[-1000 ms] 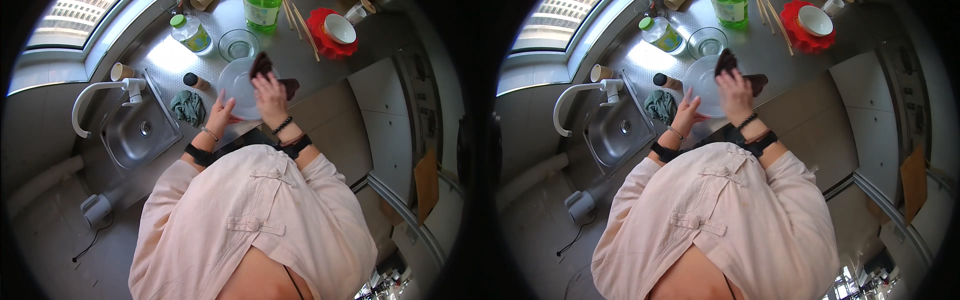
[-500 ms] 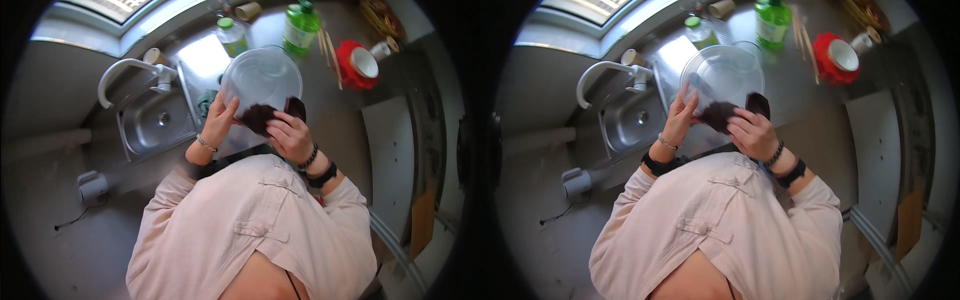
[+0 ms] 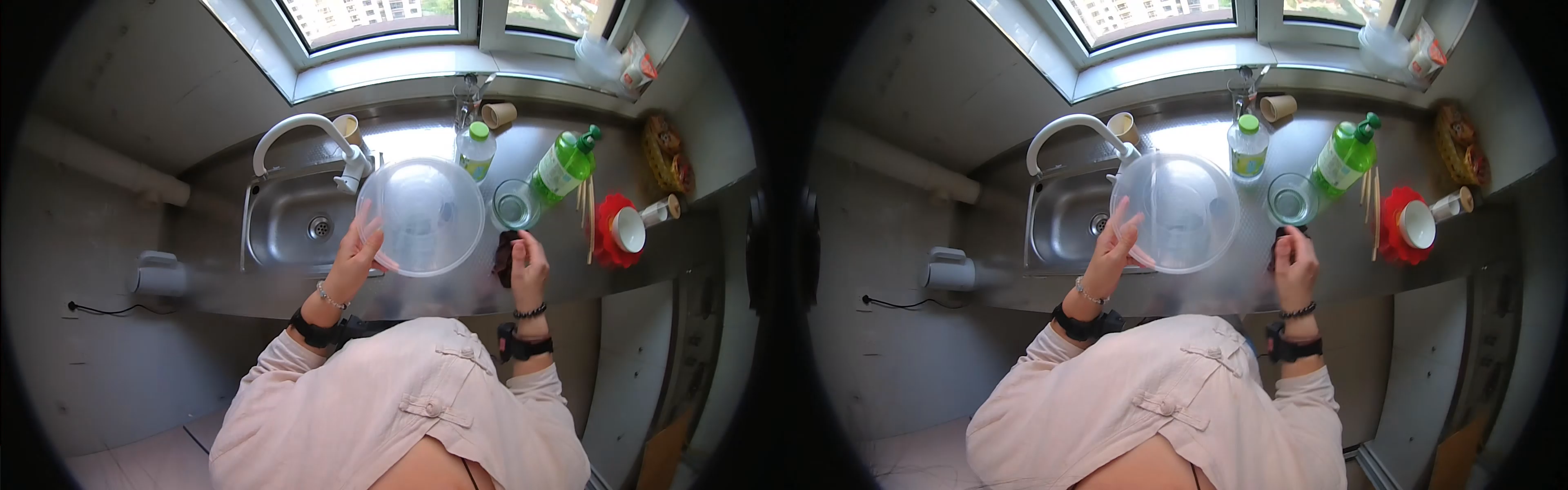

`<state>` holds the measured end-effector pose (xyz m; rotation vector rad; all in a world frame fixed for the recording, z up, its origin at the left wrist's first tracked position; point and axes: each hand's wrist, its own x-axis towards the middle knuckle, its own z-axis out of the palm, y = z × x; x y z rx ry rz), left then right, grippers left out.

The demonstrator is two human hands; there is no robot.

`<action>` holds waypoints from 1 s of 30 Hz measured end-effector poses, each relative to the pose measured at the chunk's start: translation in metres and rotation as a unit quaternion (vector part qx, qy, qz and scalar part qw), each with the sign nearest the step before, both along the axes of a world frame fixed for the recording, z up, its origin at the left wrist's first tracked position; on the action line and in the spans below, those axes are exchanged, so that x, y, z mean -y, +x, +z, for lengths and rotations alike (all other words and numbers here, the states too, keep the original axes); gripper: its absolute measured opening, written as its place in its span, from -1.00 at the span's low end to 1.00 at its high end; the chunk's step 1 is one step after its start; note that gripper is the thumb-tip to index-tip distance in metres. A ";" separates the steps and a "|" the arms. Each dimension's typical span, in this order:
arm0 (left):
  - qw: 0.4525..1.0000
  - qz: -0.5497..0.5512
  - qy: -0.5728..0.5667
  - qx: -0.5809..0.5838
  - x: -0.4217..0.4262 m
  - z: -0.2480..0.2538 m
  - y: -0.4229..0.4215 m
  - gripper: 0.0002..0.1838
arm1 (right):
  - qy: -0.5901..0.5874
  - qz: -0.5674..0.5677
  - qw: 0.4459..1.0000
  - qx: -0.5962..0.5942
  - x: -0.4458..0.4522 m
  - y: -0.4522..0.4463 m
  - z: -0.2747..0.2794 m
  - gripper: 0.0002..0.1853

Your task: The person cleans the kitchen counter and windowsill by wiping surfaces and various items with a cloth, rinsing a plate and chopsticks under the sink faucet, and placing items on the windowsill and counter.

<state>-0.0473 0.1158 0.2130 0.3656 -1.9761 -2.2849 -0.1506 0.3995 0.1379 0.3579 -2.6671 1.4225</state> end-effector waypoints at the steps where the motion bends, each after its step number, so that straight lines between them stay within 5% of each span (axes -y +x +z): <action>1: 0.999 -0.023 -0.006 0.028 0.004 -0.004 0.000 -0.35 | -0.188 0.085 0.974 0.098 0.018 0.008 0.023 -0.47; 3: 0.998 -0.053 0.004 0.041 0.011 -0.008 -0.002 -0.35 | -0.290 0.215 0.927 0.100 0.058 0.017 0.046 -0.48; 5: 0.998 -0.030 0.052 0.006 0.022 -0.006 -0.003 -0.31 | -0.187 0.176 0.965 0.058 0.085 0.012 0.066 -0.49; 9: 0.998 0.029 0.017 -0.046 0.054 -0.007 0.008 -0.26 | -0.163 0.212 0.961 0.068 0.136 -0.015 0.083 -0.51; 13: 0.998 0.041 -0.002 -0.055 0.091 -0.033 0.039 -0.28 | -0.267 0.141 0.952 0.045 0.195 -0.100 0.123 -0.58; 14: 0.997 0.069 0.001 -0.026 0.100 -0.045 0.048 -0.44 | -0.273 0.117 0.954 0.042 0.215 -0.123 0.130 -0.59; 16: 0.984 0.148 -0.081 0.055 0.117 -0.080 0.068 -0.62 | -0.275 0.088 0.952 0.097 0.260 -0.171 0.138 -0.64; 18: 0.923 0.220 -0.293 0.115 0.133 -0.115 0.091 -0.70 | -0.258 0.070 0.942 0.204 0.308 -0.213 0.130 -0.70; 21: 0.854 0.287 -0.422 0.099 0.148 -0.178 0.133 -0.65 | -0.264 0.059 0.900 0.343 0.381 -0.273 0.085 -0.72; 23: 0.761 0.282 -0.542 0.219 0.155 -0.206 0.156 -0.56 | -0.235 0.060 0.913 0.328 0.428 -0.275 0.076 -0.71; 30: 0.745 0.244 -0.580 0.224 0.155 -0.228 0.182 -0.38 | -0.128 0.123 0.929 0.324 0.518 -0.305 0.044 -0.71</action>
